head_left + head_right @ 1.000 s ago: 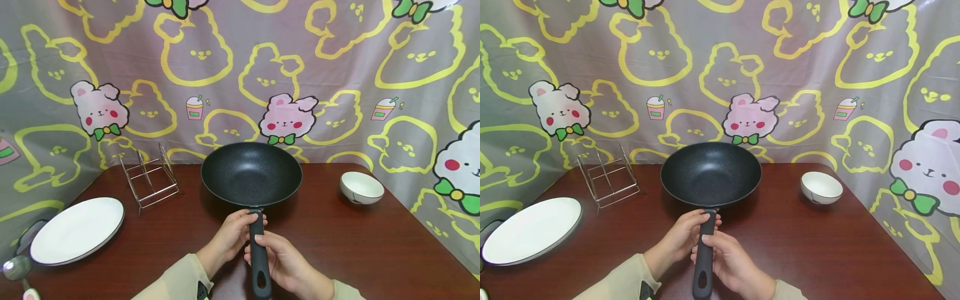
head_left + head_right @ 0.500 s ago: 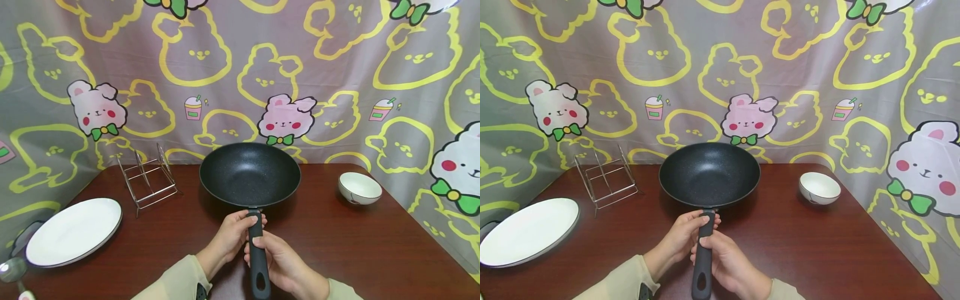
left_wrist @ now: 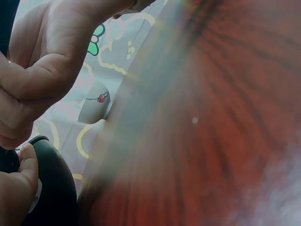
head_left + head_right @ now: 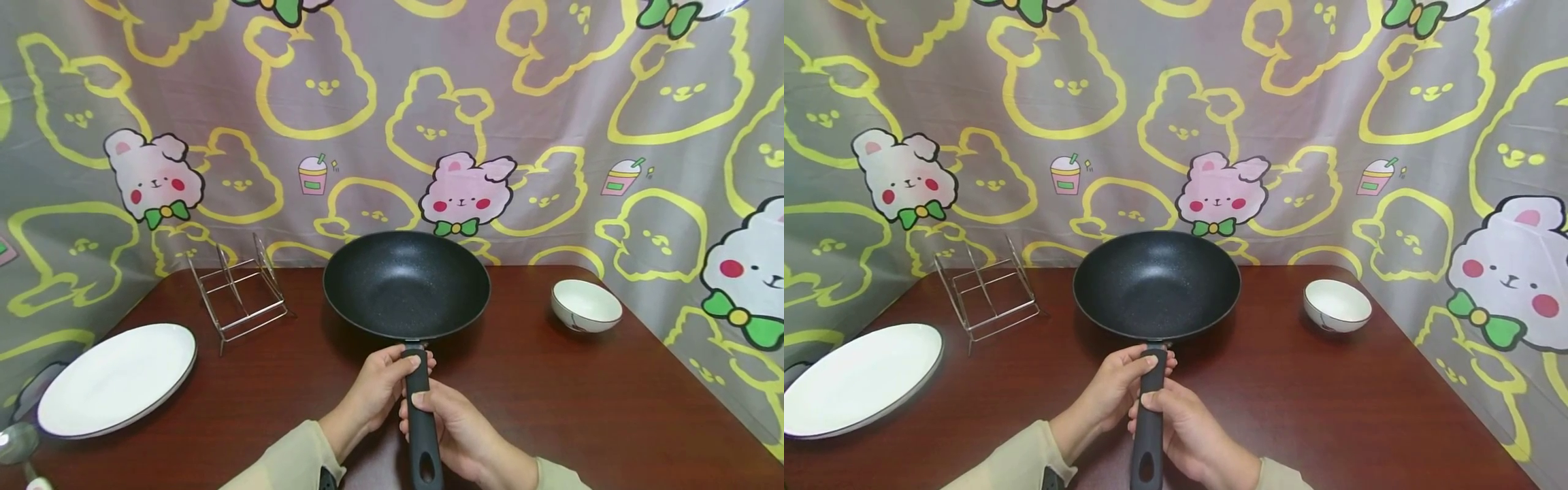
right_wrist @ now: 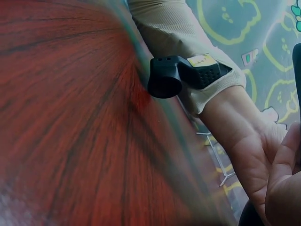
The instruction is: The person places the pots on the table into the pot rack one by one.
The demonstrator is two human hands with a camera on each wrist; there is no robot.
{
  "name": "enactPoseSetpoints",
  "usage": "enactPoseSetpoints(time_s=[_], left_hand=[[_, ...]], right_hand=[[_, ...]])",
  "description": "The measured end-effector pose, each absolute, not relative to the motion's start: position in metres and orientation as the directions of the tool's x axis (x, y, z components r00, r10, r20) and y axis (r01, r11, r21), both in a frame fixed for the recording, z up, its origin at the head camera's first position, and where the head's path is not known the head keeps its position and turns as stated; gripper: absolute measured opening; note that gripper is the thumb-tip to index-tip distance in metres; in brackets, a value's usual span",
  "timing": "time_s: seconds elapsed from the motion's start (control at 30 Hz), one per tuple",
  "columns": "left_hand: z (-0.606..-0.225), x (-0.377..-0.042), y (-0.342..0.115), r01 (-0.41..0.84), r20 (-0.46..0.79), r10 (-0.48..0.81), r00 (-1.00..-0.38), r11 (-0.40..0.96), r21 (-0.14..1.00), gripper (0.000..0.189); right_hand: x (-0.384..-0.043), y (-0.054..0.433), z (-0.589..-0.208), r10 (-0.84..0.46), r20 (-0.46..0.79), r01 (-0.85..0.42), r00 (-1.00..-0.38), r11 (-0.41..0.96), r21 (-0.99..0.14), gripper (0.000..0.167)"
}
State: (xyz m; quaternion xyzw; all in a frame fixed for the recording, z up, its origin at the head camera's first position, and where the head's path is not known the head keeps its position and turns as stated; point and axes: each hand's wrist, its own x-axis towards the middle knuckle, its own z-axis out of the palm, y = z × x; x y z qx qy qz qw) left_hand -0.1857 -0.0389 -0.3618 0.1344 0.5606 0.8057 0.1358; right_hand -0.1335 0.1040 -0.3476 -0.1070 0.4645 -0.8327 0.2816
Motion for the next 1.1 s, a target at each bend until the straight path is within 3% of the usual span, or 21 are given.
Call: enactPoseSetpoints(time_s=[0.73, 1.1], left_hand=[[-0.35, -0.178, -0.04, -0.004, 0.139, 0.373, -0.917, -0.358, 0.934, 0.041], [-0.346, -0.177, -0.045, 0.045, 0.194, 0.379, -0.905, -0.367, 0.929, 0.042]], right_hand=[[-0.127, 0.102, -0.339, -0.535, -0.105, 0.322, -0.839, -0.332, -0.887, 0.025], [-0.127, 0.098, -0.339, -0.563, 0.001, 0.24, -0.827, -0.353, -0.904, 0.027]])
